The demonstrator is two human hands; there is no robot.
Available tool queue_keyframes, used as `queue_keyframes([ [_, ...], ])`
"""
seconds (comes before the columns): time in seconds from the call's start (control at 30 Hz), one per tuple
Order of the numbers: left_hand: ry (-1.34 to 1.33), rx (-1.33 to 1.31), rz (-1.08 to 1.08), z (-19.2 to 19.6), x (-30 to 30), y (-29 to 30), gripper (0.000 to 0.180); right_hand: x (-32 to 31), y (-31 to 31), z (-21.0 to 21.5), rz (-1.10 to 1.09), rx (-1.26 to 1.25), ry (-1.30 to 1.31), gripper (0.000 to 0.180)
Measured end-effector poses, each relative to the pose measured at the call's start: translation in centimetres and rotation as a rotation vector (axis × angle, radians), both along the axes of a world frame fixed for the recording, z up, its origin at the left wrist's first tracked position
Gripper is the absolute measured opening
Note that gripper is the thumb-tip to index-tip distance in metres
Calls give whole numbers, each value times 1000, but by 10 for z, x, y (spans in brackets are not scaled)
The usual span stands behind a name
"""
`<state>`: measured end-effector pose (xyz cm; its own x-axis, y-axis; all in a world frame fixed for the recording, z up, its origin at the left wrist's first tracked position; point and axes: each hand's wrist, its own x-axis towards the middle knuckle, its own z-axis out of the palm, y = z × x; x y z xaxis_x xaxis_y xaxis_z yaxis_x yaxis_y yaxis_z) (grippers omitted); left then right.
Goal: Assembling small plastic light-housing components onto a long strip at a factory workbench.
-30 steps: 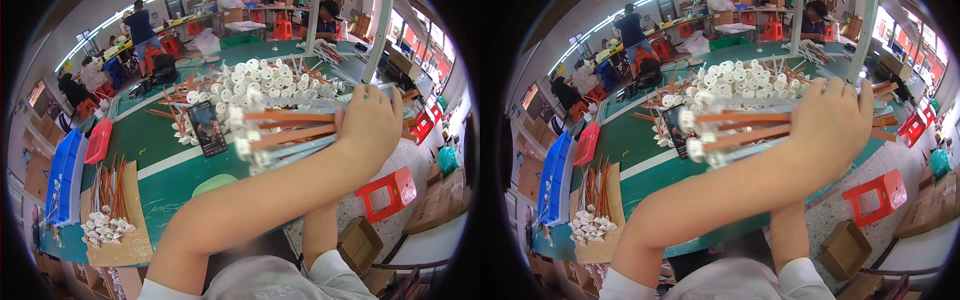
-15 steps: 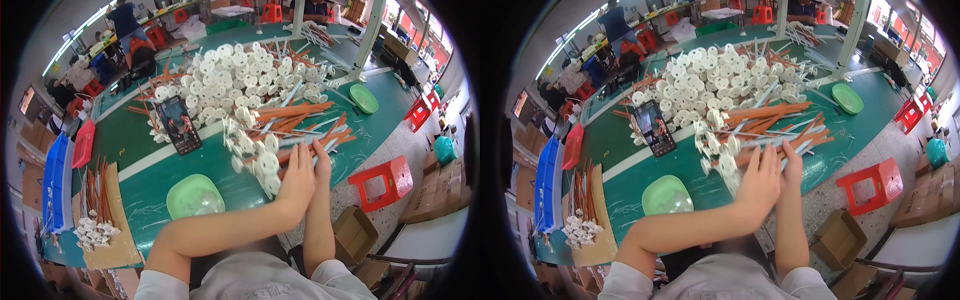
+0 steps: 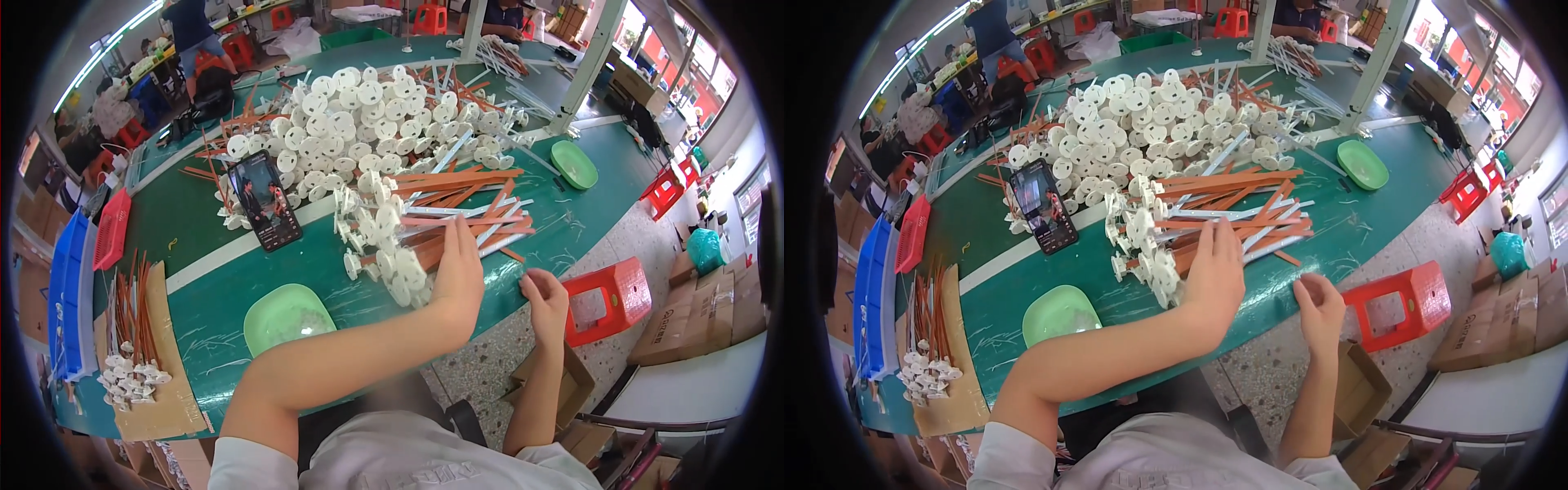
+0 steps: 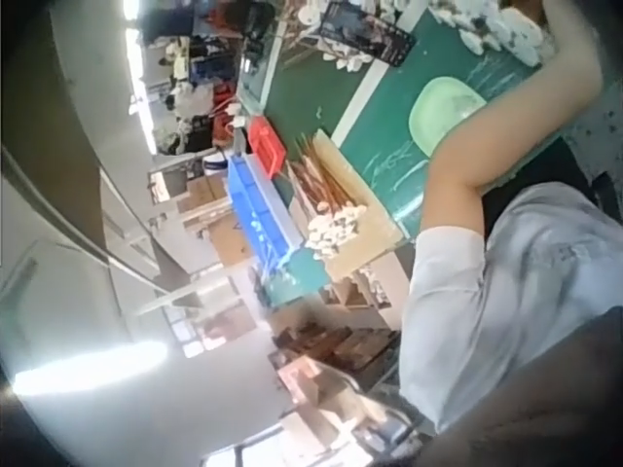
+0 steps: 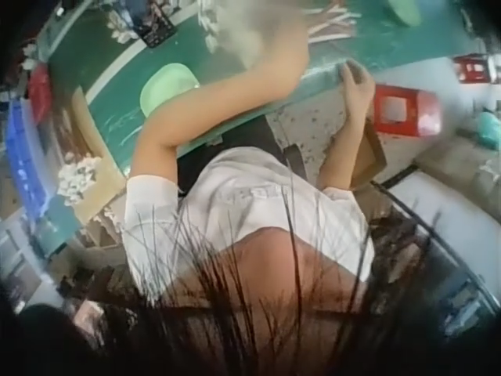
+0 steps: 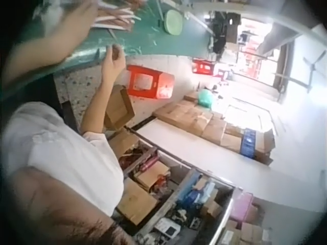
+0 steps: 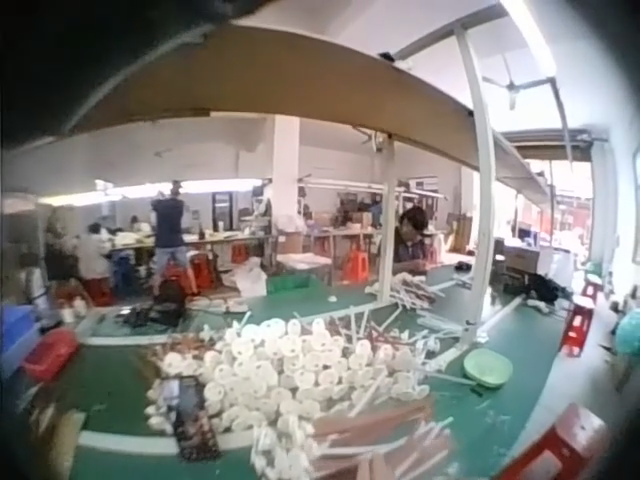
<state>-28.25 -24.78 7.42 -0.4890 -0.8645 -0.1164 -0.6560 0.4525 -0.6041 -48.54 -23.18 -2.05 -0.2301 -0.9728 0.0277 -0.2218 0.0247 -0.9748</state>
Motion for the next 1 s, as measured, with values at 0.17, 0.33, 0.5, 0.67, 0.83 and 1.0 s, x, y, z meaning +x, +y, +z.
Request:
queue_keyframes([
  [0.17, 147, -94, -116, 3, 9, 15, 57, 32, 7, 15, -107, -235, 494, 39],
  [0.33, 597, -223, -389, 28, 59, 48, 39, 56, -11, 33, 68, -420, 837, 59],
  [0.5, 855, -170, -328, 21, 142, 149, 12, 73, -40, 50, 458, -667, 1087, 85],
  [0.67, 1008, -127, -47, -44, 131, 188, 9, 106, -57, 43, 491, -538, 1179, 88],
  [0.83, 941, -191, -183, -79, 68, 131, 27, 111, -48, 34, 497, -483, 1137, 86],
  [1.0, 807, -187, -28, -98, 49, 108, 52, 87, -54, 73, 689, -434, 1219, 93],
])
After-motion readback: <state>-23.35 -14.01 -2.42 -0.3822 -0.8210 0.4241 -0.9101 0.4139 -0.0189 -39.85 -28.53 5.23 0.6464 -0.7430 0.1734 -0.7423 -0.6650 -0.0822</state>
